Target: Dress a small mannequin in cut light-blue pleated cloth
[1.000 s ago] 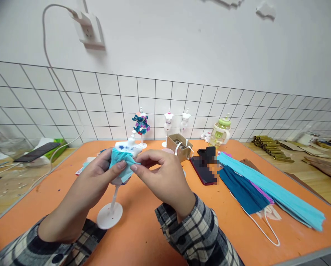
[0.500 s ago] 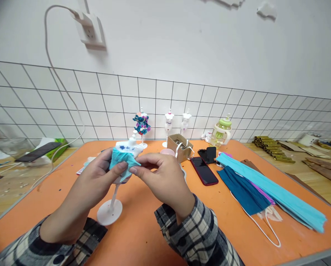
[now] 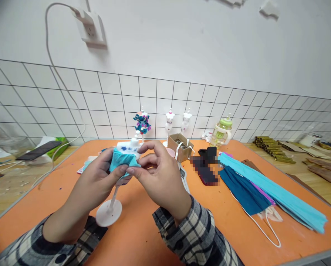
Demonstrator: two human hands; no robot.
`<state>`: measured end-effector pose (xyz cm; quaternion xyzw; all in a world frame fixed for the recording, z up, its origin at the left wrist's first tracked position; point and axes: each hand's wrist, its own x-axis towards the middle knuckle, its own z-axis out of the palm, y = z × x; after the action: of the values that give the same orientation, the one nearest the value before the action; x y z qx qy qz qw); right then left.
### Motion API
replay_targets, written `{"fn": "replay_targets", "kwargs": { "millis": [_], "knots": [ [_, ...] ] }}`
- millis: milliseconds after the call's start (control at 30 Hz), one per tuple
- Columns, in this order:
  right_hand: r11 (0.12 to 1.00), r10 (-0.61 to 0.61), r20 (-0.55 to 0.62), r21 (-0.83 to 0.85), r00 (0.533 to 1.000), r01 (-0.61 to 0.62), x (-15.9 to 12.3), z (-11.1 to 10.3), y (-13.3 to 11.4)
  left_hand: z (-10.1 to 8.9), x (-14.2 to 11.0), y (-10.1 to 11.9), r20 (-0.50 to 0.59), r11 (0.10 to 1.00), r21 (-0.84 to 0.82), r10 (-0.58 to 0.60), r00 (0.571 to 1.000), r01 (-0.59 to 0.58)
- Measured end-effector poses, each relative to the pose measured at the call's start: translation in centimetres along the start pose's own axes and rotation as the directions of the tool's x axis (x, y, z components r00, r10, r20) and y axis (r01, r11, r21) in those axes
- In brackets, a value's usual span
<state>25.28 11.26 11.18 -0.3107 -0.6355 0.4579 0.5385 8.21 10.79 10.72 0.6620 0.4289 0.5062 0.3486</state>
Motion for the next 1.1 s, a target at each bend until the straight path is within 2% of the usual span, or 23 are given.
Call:
{"fn": "replay_targets", "kwargs": {
  "millis": [133,233,433,533,633,733,900,1100],
  "knots": [
    [0.995,-0.012,-0.042,-0.099,0.999,0.008,-0.01,-0.20,-0.13,-0.27,0.04,0.10,0.123,0.993,-0.117,-0.001,0.992,0.016],
    [0.994,-0.017,-0.076,-0.113,0.997,0.008,0.08,-0.29,-0.32,-0.35,-0.07,0.12,0.179,0.990,-0.142,0.007,0.984,0.019],
    [0.993,-0.013,-0.082,-0.122,0.997,0.003,0.15,-0.47,-0.39,-0.12,-0.11,0.05,0.151,0.991,-0.129,-0.003,0.989,0.023],
    [0.987,-0.025,-0.079,-0.163,0.997,0.012,0.15,-0.51,-0.34,-0.30,-0.18,-0.07,0.185,0.984,-0.174,-0.013,0.983,0.045],
    [0.983,-0.023,-0.082,-0.182,0.996,0.007,0.16,-0.54,-0.44,-0.70,-0.40,-0.18,0.253,0.968,-0.249,0.024,0.967,0.041],
    [0.980,-0.021,-0.087,-0.200,0.996,0.003,0.12,-0.54,-0.49,-0.72,-0.53,-0.32,0.250,0.966,-0.259,0.050,0.967,0.017],
    [0.973,-0.034,-0.081,-0.230,0.996,0.015,-0.06,-0.51,-0.33,0.05,-0.36,-0.61,0.149,0.991,-0.125,-0.018,0.989,0.037],
    [0.962,-0.051,-0.060,-0.271,0.997,0.033,-0.10,-1.02,-0.77,0.17,-0.41,-0.38,0.245,0.962,-0.239,-0.071,0.967,0.131]
  ]
}}
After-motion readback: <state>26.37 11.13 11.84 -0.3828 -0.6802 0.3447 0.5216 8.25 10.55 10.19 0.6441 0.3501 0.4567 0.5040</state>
